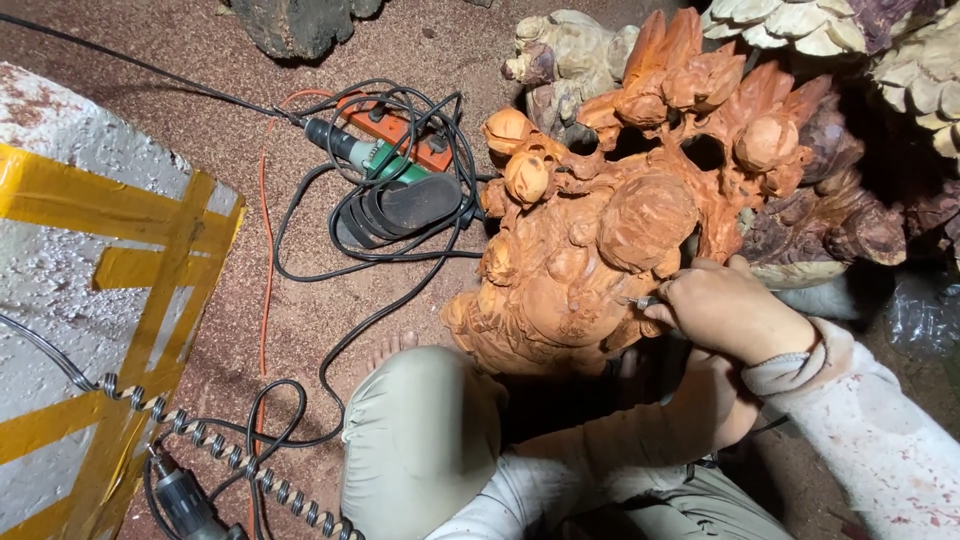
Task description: Carving intricate details on a wooden Buddha statue using a handheld rotary tool
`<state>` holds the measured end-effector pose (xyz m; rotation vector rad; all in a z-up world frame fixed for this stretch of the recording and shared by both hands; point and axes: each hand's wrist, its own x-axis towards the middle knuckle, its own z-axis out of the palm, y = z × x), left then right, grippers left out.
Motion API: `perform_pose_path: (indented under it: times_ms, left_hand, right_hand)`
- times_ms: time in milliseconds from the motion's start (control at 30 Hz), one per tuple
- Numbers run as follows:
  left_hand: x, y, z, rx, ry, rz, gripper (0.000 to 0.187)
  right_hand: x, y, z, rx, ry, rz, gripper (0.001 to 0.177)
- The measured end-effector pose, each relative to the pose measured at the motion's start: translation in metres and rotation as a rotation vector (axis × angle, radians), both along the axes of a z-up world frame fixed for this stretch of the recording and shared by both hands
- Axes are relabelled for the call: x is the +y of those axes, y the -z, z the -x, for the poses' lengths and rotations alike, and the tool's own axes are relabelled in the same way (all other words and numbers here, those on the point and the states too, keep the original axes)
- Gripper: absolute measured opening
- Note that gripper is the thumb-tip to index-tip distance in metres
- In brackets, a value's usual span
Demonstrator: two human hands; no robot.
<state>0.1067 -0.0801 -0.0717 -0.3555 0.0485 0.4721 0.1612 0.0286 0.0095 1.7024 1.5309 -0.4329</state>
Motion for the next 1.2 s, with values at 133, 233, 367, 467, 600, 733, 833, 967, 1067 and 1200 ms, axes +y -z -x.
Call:
perform_pose_path:
  times_ms: [133, 233, 367, 467, 600, 733, 833, 967, 1067, 1200]
  left_hand:
    - [-0.006, 0.009, -0.014, -0.048, -0.150, -0.010, 0.040]
    - [-0.001, 0.006, -0.013, -0.007, -0.138, 0.017, 0.031]
    - [0.014, -0.015, 0.002, -0.056, -0.099, -0.039, 0.035]
    - [0.014, -0.014, -0.004, -0.022, -0.102, -0.081, 0.036]
    - [0.014, -0.011, -0.008, 0.043, -0.103, -0.154, 0.037]
    - [0.012, -0.008, -0.007, 0.088, -0.108, -0.200, 0.038]
    - [0.012, -0.007, -0.009, 0.130, -0.107, -0.257, 0.039]
    - [0.013, -0.004, -0.007, 0.195, -0.115, -0.335, 0.041]
    - [0.010, -0.001, -0.004, 0.239, -0.118, -0.381, 0.043]
    - [0.008, 0.001, -0.007, 0.304, -0.118, -0.462, 0.047]
  right_hand:
    - [-0.001, -0.001, 0.001, 0.014, 0.025, -0.013, 0.037]
    - [-0.001, 0.001, 0.003, 0.001, -0.008, -0.041, 0.040]
    - [0.006, -0.009, 0.014, -0.018, 0.032, 0.004, 0.038]
    - [-0.001, -0.003, 0.006, -0.025, -0.049, -0.065, 0.038]
    - [-0.004, 0.002, 0.000, -0.056, -0.149, -0.117, 0.041]
    - [-0.002, 0.001, 0.004, -0.046, -0.112, -0.100, 0.037]
    - [-0.008, 0.013, -0.002, -0.062, -0.129, -0.078, 0.022]
    - [-0.013, 0.022, -0.006, -0.127, -0.163, -0.149, 0.031]
    - [-0.007, 0.006, 0.005, -0.113, -0.126, -0.140, 0.032]
    - [-0.006, 0.004, 0.006, -0.096, -0.116, -0.136, 0.034]
